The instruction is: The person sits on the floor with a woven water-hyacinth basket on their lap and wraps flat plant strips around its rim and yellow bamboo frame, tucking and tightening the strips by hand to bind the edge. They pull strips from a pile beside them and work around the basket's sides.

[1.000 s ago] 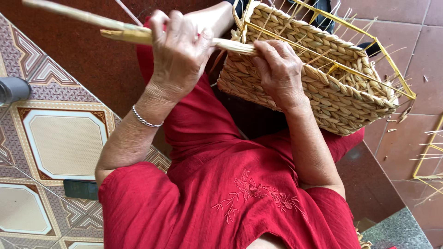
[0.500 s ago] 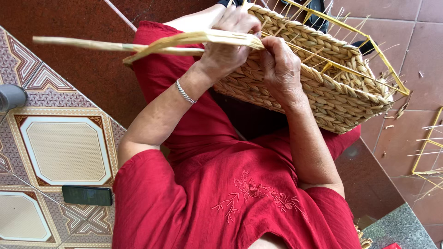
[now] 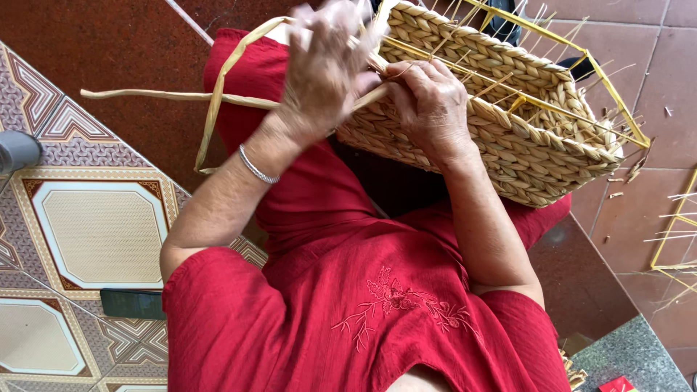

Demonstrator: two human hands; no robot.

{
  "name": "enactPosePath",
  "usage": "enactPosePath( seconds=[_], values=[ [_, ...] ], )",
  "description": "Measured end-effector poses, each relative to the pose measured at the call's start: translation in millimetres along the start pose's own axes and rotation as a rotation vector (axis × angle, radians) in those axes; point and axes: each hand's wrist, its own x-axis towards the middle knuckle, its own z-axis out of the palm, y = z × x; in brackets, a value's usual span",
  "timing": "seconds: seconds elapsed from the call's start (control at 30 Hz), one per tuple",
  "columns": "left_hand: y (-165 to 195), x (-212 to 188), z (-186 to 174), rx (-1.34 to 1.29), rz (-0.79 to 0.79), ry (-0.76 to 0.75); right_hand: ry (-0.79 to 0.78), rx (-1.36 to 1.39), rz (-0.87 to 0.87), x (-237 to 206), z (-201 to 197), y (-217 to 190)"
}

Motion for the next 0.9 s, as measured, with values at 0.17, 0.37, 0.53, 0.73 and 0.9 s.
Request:
enactPosePath(
  seconds=[0.17,0.37,0.53,0.73,0.9],
  values=[
    [-22,-14,10,0.026,-0.041,-0.285,0.098,-0.053,0.106,6,15,-6],
    [-13,-26,32,-0.144,-0.218,-0.364,0.177,0.017,0.153,-4,4,-9],
    [-4,-20,24,-0.608,-0.424,-0.434,0.433,0.097,0.213,-84,-53,-3],
    [4,-17,18,-0.644,-0.41,-0.451,0.584,-0.357,0.698,-228,-113,44],
    [18,-18,19,-0.551,-0.371,-0.404,0.566,0.059,0.887,-274,-105,65]
  ],
)
